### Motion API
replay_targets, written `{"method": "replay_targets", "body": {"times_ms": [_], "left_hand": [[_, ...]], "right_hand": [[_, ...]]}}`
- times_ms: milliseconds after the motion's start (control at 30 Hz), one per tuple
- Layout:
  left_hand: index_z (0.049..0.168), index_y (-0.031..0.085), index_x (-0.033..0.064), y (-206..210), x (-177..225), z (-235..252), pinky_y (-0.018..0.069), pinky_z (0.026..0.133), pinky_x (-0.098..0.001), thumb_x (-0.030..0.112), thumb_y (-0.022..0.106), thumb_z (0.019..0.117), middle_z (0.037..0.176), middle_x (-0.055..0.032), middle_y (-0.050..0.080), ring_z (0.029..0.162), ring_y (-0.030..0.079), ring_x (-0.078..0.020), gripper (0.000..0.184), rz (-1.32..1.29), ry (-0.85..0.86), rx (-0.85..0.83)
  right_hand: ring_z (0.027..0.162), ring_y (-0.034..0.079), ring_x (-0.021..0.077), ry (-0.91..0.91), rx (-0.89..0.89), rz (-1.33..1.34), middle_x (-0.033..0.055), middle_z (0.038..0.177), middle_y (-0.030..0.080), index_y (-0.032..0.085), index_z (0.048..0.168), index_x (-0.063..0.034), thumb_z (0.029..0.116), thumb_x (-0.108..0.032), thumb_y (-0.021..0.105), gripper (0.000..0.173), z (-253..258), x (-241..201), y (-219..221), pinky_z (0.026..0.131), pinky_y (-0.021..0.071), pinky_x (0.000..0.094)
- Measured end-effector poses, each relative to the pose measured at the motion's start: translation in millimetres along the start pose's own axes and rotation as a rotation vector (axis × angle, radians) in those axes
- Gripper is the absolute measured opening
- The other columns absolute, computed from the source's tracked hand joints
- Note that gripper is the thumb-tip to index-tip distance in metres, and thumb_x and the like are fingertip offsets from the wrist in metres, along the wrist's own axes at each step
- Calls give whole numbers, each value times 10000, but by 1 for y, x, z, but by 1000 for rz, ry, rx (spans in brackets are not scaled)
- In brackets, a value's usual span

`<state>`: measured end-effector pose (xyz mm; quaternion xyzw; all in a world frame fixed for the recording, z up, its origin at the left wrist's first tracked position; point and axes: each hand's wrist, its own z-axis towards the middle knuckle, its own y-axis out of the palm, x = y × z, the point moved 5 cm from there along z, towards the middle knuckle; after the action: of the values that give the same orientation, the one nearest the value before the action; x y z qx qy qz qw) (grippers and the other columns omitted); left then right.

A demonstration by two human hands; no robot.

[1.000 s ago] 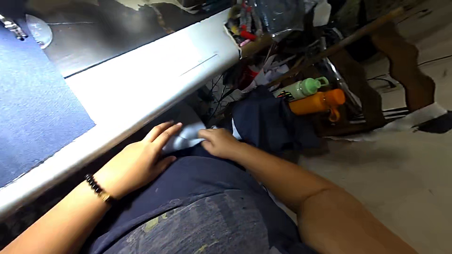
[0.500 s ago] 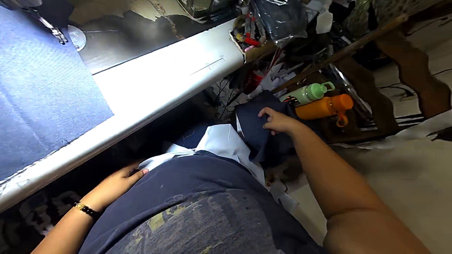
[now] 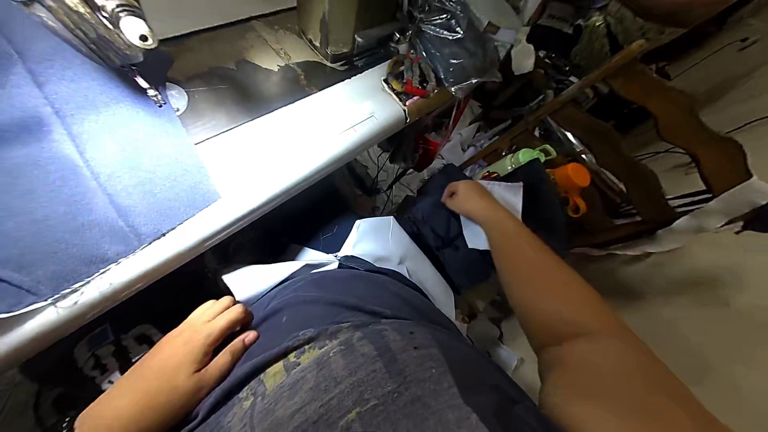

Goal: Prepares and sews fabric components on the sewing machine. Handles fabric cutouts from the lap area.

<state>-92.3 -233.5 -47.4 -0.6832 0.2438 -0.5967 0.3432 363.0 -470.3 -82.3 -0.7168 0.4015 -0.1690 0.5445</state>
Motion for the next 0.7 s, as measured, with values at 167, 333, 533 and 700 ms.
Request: {"method": "replay_targets", "body": {"times_ms": [167, 333, 533, 700], "left_hand": [[808, 651, 33, -16, 5, 15, 545, 572, -473, 221, 486, 917, 785, -126, 613, 691, 656, -307, 273, 357, -40, 255], [832, 634, -25, -8, -10, 35, 541, 637, -566, 140, 553, 930, 855, -199, 638, 777, 680, -397, 208, 385, -213, 202], [1090, 700, 39, 10, -27, 31, 512, 817, -478, 257, 455, 1000, 1039, -132, 661, 925, 641, -243, 340, -85, -320, 124], [1162, 707, 71, 4, -44, 16, 560, 893, -397, 289, 451, 1063, 1133, -90, 679, 977, 675, -158, 350, -234, -359, 217]], "right_hand": [[1193, 610, 456, 1, -159, -193, 254, 1248, 644, 714, 1217, -75, 845, 27, 722, 386, 33, -7, 46, 955, 495, 671], [1228, 577, 462, -101, -32, -229, 242, 1226, 643, 722, 1108, -3, 856, -49, 782, 263, 23, -7, 40, 923, 502, 678], [1209, 597, 452, -189, 13, -318, 241, 1191, 675, 719, 1082, 53, 929, -104, 741, 220, 12, -8, 38, 967, 490, 642], [1203, 607, 453, -250, 6, -392, 254, 1193, 681, 715, 1087, 66, 994, -111, 654, 209, 10, -4, 38, 979, 471, 648]]}}
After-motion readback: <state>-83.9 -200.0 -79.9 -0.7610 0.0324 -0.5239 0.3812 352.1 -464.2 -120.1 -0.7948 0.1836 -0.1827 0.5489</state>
